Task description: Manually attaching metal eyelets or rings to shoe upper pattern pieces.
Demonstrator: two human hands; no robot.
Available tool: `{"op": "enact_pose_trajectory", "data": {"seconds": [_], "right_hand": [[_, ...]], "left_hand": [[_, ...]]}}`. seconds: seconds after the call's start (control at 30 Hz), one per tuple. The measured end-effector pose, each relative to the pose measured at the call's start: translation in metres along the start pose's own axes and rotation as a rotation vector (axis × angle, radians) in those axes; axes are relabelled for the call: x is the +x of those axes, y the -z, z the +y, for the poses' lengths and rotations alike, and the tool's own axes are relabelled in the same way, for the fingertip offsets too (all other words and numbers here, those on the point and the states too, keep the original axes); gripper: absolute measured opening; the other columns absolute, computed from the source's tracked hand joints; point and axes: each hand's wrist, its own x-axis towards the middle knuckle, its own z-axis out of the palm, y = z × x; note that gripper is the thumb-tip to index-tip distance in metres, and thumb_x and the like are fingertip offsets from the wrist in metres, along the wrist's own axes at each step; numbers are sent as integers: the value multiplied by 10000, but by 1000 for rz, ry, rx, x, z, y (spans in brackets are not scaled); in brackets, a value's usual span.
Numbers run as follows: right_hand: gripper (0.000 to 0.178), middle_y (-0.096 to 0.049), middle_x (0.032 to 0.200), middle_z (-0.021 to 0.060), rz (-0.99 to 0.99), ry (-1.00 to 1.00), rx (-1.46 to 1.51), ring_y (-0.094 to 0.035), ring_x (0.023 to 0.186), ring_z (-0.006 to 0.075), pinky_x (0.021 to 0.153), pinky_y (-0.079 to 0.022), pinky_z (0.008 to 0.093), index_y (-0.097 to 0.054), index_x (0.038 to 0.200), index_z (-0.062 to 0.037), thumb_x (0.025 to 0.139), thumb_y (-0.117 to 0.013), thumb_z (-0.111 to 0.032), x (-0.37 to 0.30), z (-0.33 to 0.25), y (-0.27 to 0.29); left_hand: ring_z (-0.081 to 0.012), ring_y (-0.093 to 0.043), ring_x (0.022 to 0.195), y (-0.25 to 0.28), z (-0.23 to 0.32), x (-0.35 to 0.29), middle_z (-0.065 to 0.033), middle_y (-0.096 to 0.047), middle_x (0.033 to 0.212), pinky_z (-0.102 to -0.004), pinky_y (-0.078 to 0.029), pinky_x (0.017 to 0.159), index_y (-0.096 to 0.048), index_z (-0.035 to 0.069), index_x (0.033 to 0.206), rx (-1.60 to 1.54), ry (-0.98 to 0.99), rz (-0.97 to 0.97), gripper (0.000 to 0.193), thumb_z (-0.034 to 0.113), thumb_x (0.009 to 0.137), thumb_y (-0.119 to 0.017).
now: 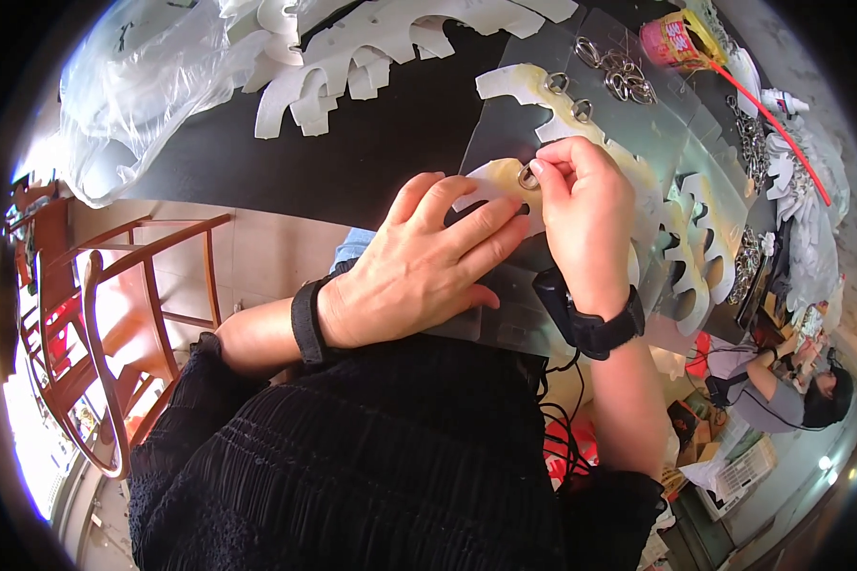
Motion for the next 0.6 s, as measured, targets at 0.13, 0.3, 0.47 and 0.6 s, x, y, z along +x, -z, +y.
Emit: {"op": "enact_pose_trajectory", "data": {"seconds": [0.13,0.3,0.47,0.6], "right_hand": [[48,-633,740,87,14,44,18,-595,616,175,592,-474,290,-600,825,-3,801,-641,-8,1,6,0],[65,-629,720,92,11,57,-21,-590,592,187,577,-471,306,-593,801,-3,788,-656,-11,2,2,-1],[63,-633,717,97,8,35,-22,-593,585,193,580,-475,305,-596,800,-2,788,-657,-11,0,2,0],[59,-641,727,103,8,28,-11,-601,592,199,586,-479,306,-602,807,3,790,-655,-13,0,4,-1]], "left_hand": [[-288,-424,1124,2,3,3,-40,-489,1262,-463,-344,961,-516,100,1264,-2,18,-39,811,344,538,-784],[-278,-425,1114,2,3,6,-36,-481,1294,-461,-326,973,-508,105,1277,-1,26,-45,815,365,555,-783],[-261,-427,1096,1,2,9,-28,-485,1302,-462,-313,977,-492,108,1293,16,31,-32,836,381,558,-781],[-243,-431,1071,0,2,8,-19,-495,1296,-463,-296,989,-484,111,1302,22,39,-34,849,395,557,-777]]}}
